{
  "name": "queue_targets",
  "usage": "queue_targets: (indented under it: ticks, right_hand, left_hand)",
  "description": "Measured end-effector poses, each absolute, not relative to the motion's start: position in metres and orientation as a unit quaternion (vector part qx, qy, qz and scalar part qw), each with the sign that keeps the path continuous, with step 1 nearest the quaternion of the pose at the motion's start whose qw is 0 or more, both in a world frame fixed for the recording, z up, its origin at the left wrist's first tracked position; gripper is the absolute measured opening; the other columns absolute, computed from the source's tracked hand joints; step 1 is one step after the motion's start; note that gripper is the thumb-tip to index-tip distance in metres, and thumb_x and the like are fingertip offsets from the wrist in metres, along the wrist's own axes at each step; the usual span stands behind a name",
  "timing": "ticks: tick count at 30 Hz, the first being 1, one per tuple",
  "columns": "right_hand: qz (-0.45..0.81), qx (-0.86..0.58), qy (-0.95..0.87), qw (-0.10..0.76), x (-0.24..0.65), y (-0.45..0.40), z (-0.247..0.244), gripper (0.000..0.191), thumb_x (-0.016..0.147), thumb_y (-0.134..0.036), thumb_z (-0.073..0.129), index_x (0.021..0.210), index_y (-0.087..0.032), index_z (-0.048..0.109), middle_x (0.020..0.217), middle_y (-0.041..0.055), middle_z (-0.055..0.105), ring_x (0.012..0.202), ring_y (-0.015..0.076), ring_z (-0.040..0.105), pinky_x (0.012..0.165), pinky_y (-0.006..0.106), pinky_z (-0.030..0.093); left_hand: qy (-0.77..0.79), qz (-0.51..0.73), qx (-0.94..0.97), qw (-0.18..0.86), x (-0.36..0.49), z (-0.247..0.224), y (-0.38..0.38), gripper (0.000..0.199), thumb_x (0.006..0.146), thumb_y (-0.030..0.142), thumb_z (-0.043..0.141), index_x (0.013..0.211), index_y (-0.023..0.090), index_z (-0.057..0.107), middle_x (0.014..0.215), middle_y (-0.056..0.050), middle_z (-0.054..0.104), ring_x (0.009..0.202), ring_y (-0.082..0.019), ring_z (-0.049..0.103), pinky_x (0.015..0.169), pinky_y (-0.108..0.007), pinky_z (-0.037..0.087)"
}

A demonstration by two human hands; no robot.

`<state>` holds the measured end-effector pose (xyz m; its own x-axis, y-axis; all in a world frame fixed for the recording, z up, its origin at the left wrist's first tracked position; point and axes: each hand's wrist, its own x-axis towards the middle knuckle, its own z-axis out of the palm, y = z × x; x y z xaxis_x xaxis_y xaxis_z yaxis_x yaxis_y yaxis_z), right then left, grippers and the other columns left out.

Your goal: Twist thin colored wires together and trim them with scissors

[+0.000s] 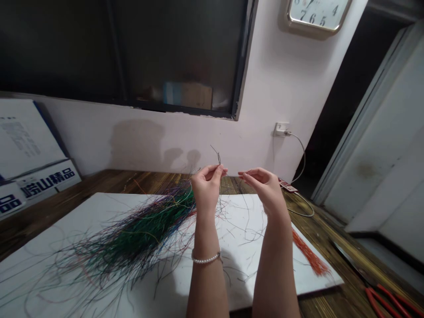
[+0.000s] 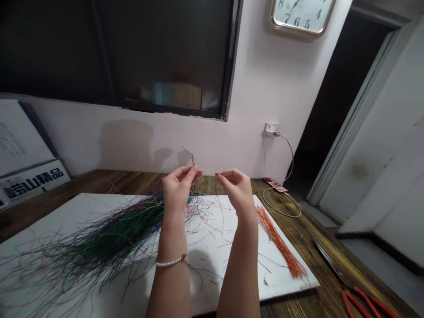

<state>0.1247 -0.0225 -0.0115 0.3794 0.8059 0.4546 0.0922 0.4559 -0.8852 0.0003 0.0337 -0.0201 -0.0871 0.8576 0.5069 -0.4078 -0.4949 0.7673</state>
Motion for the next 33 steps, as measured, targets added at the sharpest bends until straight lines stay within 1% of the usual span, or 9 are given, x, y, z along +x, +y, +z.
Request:
queue_targets:
  ticks: [3, 6, 9, 14, 19, 24, 28, 30, 33]
  right_hand:
    - [0.212, -0.453, -0.516, 0.695, 0.127, -0.025, -0.010, 0.016, 0.067, -0.029, 0.072, 0.072, -0.015, 0.066, 0.076, 0.0056, 0.069, 0.073, 0.0147, 0.063, 0.064, 0.025, 0.048]
    - [0.203, -0.438, -0.529, 0.698, 0.123, -0.027, -0.009, 0.011, 0.068, -0.025, 0.070, 0.071, -0.015, 0.067, 0.068, 0.0025, 0.066, 0.065, 0.0123, 0.060, 0.059, 0.024, 0.046]
    - [0.192, -0.408, -0.535, 0.714, 0.118, -0.025, -0.008, 0.008, 0.069, -0.023, 0.068, 0.072, -0.016, 0.066, 0.068, 0.0022, 0.066, 0.064, 0.0132, 0.061, 0.061, 0.026, 0.049]
    - [0.159, -0.411, -0.538, 0.718, 0.114, -0.022, -0.008, 0.004, 0.069, -0.019, 0.067, 0.072, -0.017, 0.067, 0.069, 0.0027, 0.067, 0.064, 0.0137, 0.062, 0.061, 0.026, 0.050]
    - [0.187, -0.401, -0.542, 0.714, 0.117, -0.023, -0.008, 0.002, 0.068, -0.018, 0.067, 0.069, -0.017, 0.066, 0.066, 0.0017, 0.067, 0.063, 0.0135, 0.062, 0.061, 0.026, 0.050]
    - [0.219, -0.400, -0.538, 0.709, 0.123, -0.025, -0.010, 0.006, 0.065, -0.019, 0.071, 0.069, -0.018, 0.066, 0.062, 0.0001, 0.065, 0.062, 0.0128, 0.061, 0.058, 0.025, 0.048]
    - [0.260, -0.405, -0.545, 0.687, 0.130, -0.027, -0.013, 0.009, 0.064, -0.021, 0.073, 0.068, -0.017, 0.066, 0.061, 0.0000, 0.064, 0.060, 0.0128, 0.061, 0.057, 0.025, 0.048]
    - [0.277, -0.404, -0.545, 0.680, 0.133, -0.028, -0.015, 0.012, 0.064, -0.022, 0.074, 0.070, -0.016, 0.066, 0.061, -0.0010, 0.063, 0.059, 0.0116, 0.060, 0.056, 0.024, 0.047]
    - [0.284, -0.395, -0.543, 0.684, 0.136, -0.028, -0.016, 0.016, 0.065, -0.023, 0.075, 0.078, -0.017, 0.067, 0.065, -0.0018, 0.063, 0.059, 0.0095, 0.058, 0.055, 0.022, 0.046]
  left_hand:
    - [0.232, 0.668, 0.548, 0.446, 0.001, -0.020, 0.032, 0.014, 0.074, 0.027, 0.068, 0.078, 0.013, 0.069, 0.074, -0.008, 0.072, 0.070, -0.016, 0.068, 0.073, -0.029, 0.055]
    - [0.223, 0.619, 0.601, 0.453, 0.002, -0.019, 0.030, 0.011, 0.074, 0.024, 0.068, 0.077, 0.014, 0.069, 0.075, -0.008, 0.072, 0.070, -0.016, 0.068, 0.073, -0.029, 0.054]
    - [0.210, 0.583, 0.632, 0.466, 0.003, -0.018, 0.027, 0.010, 0.074, 0.024, 0.068, 0.076, 0.014, 0.070, 0.075, -0.008, 0.072, 0.071, -0.017, 0.067, 0.072, -0.028, 0.053]
    - [0.208, 0.575, 0.643, 0.463, 0.002, -0.017, 0.025, 0.011, 0.075, 0.026, 0.067, 0.076, 0.015, 0.070, 0.073, -0.008, 0.071, 0.069, -0.016, 0.066, 0.068, -0.027, 0.052]
    - [0.204, 0.562, 0.645, 0.477, 0.000, -0.017, 0.024, 0.009, 0.075, 0.023, 0.067, 0.074, 0.015, 0.070, 0.070, -0.007, 0.070, 0.065, -0.015, 0.064, 0.065, -0.026, 0.052]
    - [0.199, 0.528, 0.659, 0.497, -0.001, -0.016, 0.022, 0.009, 0.075, 0.020, 0.065, 0.069, 0.015, 0.070, 0.063, -0.005, 0.067, 0.060, -0.013, 0.060, 0.061, -0.024, 0.050]
    - [0.201, 0.496, 0.674, 0.509, -0.003, -0.014, 0.020, 0.011, 0.074, 0.021, 0.065, 0.066, 0.016, 0.070, 0.063, -0.005, 0.066, 0.059, -0.013, 0.059, 0.059, -0.025, 0.048]
    - [0.205, 0.488, 0.680, 0.507, -0.003, -0.014, 0.019, 0.010, 0.073, 0.020, 0.066, 0.065, 0.016, 0.071, 0.064, -0.005, 0.067, 0.060, -0.014, 0.059, 0.060, -0.025, 0.049]
    - [0.210, 0.485, 0.696, 0.485, -0.002, -0.015, 0.019, 0.010, 0.074, 0.020, 0.065, 0.070, 0.016, 0.072, 0.067, -0.006, 0.068, 0.062, -0.014, 0.060, 0.061, -0.026, 0.049]
